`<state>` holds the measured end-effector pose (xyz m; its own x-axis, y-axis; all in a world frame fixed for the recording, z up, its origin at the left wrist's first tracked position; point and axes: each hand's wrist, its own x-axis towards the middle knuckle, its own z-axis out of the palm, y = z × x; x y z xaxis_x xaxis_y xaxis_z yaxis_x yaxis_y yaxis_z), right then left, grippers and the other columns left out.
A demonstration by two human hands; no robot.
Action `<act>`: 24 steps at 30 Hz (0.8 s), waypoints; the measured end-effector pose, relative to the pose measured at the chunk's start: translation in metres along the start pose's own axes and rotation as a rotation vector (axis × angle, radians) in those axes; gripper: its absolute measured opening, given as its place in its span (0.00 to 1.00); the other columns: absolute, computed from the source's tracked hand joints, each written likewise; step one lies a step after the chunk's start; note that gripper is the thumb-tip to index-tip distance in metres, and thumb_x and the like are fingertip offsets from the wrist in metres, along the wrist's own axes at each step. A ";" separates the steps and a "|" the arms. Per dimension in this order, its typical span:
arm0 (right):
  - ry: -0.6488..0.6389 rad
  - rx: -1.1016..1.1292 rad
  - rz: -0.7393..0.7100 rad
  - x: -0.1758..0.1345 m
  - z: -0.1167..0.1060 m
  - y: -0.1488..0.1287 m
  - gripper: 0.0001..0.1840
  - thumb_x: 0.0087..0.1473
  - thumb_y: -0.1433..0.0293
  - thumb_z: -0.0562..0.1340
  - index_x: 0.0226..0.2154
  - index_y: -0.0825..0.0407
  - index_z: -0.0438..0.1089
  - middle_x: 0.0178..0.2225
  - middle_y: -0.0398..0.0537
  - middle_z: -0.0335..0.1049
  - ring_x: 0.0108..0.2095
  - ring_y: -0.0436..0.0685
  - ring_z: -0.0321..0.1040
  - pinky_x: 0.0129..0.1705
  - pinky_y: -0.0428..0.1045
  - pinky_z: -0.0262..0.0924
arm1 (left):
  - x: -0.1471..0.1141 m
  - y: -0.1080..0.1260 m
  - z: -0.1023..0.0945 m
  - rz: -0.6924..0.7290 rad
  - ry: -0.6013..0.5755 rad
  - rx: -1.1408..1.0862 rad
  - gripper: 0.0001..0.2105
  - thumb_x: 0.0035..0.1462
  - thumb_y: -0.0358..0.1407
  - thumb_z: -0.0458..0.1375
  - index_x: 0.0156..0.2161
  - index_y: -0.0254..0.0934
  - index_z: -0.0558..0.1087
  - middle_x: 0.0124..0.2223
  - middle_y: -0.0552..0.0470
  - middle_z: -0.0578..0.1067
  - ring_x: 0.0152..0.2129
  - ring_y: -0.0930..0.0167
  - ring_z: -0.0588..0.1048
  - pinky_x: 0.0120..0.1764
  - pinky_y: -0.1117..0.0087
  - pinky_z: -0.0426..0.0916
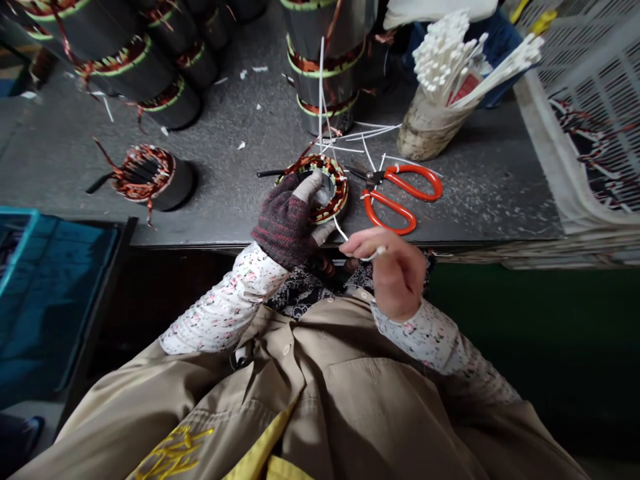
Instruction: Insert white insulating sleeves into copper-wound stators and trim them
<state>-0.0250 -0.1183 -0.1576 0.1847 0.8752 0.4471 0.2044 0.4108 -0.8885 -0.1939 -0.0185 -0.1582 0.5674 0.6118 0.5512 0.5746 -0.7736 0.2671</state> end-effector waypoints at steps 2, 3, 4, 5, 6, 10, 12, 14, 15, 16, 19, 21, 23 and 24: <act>0.034 0.207 0.025 -0.004 -0.003 0.001 0.27 0.64 0.47 0.52 0.27 0.48 0.70 0.29 0.49 0.76 0.30 0.58 0.75 0.32 0.55 0.71 | 0.000 0.000 0.000 0.013 0.002 0.010 0.31 0.61 0.43 0.59 0.64 0.36 0.56 0.53 0.41 0.76 0.53 0.59 0.76 0.62 0.51 0.68; 0.039 0.257 0.086 -0.005 -0.004 0.003 0.23 0.63 0.50 0.56 0.27 0.48 0.71 0.28 0.48 0.76 0.29 0.56 0.75 0.30 0.53 0.71 | -0.001 0.000 0.001 0.021 0.005 0.018 0.31 0.61 0.43 0.60 0.64 0.34 0.56 0.52 0.40 0.77 0.53 0.59 0.77 0.61 0.51 0.68; 0.039 0.262 0.169 -0.006 -0.005 0.005 0.17 0.60 0.55 0.61 0.27 0.48 0.71 0.27 0.45 0.76 0.27 0.54 0.74 0.29 0.51 0.70 | -0.001 0.000 0.001 0.026 0.009 0.026 0.31 0.61 0.43 0.60 0.64 0.33 0.56 0.51 0.40 0.77 0.52 0.59 0.77 0.61 0.51 0.68; 0.051 0.248 0.256 -0.006 -0.006 0.008 0.11 0.57 0.61 0.66 0.28 0.49 0.71 0.26 0.43 0.75 0.25 0.52 0.72 0.27 0.48 0.69 | -0.001 -0.001 0.002 0.027 0.011 0.030 0.31 0.60 0.42 0.60 0.64 0.33 0.56 0.50 0.41 0.78 0.52 0.59 0.77 0.61 0.51 0.68; 0.070 0.234 0.332 -0.006 -0.007 0.012 0.06 0.52 0.67 0.70 0.30 0.49 0.72 0.27 0.41 0.76 0.24 0.50 0.71 0.27 0.46 0.68 | -0.001 -0.001 0.002 0.025 0.007 0.028 0.31 0.61 0.42 0.60 0.64 0.34 0.56 0.49 0.41 0.78 0.52 0.58 0.77 0.62 0.50 0.67; -0.038 0.264 0.545 0.003 -0.009 0.022 0.23 0.42 0.71 0.73 0.43 0.49 0.73 0.36 0.42 0.77 0.22 0.47 0.70 0.23 0.45 0.66 | -0.003 -0.002 0.003 0.016 -0.006 -0.008 0.32 0.61 0.43 0.59 0.66 0.34 0.55 0.49 0.42 0.79 0.49 0.59 0.78 0.63 0.47 0.65; -0.160 0.260 0.623 0.008 -0.009 0.021 0.24 0.42 0.68 0.73 0.44 0.51 0.73 0.30 0.40 0.75 0.21 0.48 0.68 0.22 0.45 0.64 | -0.003 -0.002 0.003 0.018 0.012 0.003 0.31 0.62 0.43 0.58 0.65 0.33 0.56 0.51 0.41 0.78 0.48 0.59 0.79 0.63 0.47 0.66; -0.227 0.193 0.645 0.013 -0.009 0.018 0.18 0.46 0.63 0.72 0.39 0.53 0.74 0.22 0.38 0.70 0.19 0.48 0.66 0.20 0.45 0.63 | -0.002 -0.002 0.003 0.039 0.040 0.037 0.30 0.62 0.42 0.58 0.65 0.33 0.56 0.52 0.41 0.78 0.48 0.60 0.79 0.62 0.49 0.68; -0.227 0.142 0.625 0.014 -0.008 0.015 0.15 0.48 0.61 0.71 0.35 0.53 0.73 0.20 0.38 0.68 0.18 0.48 0.65 0.20 0.44 0.62 | -0.002 -0.002 0.003 0.057 0.053 0.051 0.30 0.62 0.42 0.58 0.64 0.33 0.56 0.51 0.42 0.78 0.49 0.60 0.79 0.61 0.50 0.68; -0.209 0.093 0.594 0.015 -0.008 0.012 0.14 0.50 0.59 0.70 0.30 0.52 0.72 0.18 0.37 0.66 0.17 0.47 0.63 0.19 0.44 0.60 | -0.002 -0.002 0.003 0.071 0.063 0.057 0.30 0.62 0.42 0.59 0.64 0.34 0.55 0.51 0.42 0.79 0.49 0.60 0.79 0.61 0.51 0.69; -0.123 0.067 0.551 0.019 -0.006 0.006 0.21 0.52 0.56 0.69 0.19 0.51 0.65 0.13 0.36 0.59 0.13 0.45 0.56 0.14 0.42 0.52 | -0.002 -0.001 0.003 0.050 0.053 0.036 0.32 0.61 0.42 0.60 0.65 0.35 0.54 0.51 0.43 0.78 0.50 0.60 0.78 0.62 0.51 0.68; -0.136 0.145 0.611 0.022 -0.006 0.004 0.23 0.51 0.57 0.70 0.17 0.50 0.63 0.11 0.36 0.55 0.12 0.44 0.51 0.11 0.42 0.46 | -0.002 0.000 0.003 0.013 0.023 0.005 0.32 0.61 0.42 0.60 0.65 0.37 0.53 0.54 0.41 0.76 0.54 0.58 0.76 0.63 0.49 0.66; -0.188 0.220 0.687 0.026 -0.005 0.003 0.22 0.49 0.58 0.70 0.16 0.51 0.63 0.11 0.36 0.55 0.12 0.44 0.50 0.10 0.41 0.42 | -0.001 0.001 0.002 -0.010 0.000 -0.016 0.31 0.62 0.42 0.60 0.65 0.38 0.54 0.56 0.41 0.75 0.57 0.57 0.74 0.64 0.49 0.65; -0.208 0.243 0.714 0.027 -0.005 0.002 0.22 0.49 0.60 0.70 0.16 0.51 0.63 0.12 0.36 0.54 0.12 0.44 0.49 0.09 0.41 0.42 | -0.001 0.001 0.001 -0.015 -0.006 -0.023 0.31 0.62 0.42 0.60 0.65 0.38 0.54 0.56 0.41 0.75 0.58 0.57 0.73 0.64 0.49 0.65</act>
<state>-0.0149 -0.0947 -0.1467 0.0030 0.9686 -0.2486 -0.1165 -0.2465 -0.9621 -0.1932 -0.0197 -0.1595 0.5626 0.6241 0.5422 0.5696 -0.7679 0.2930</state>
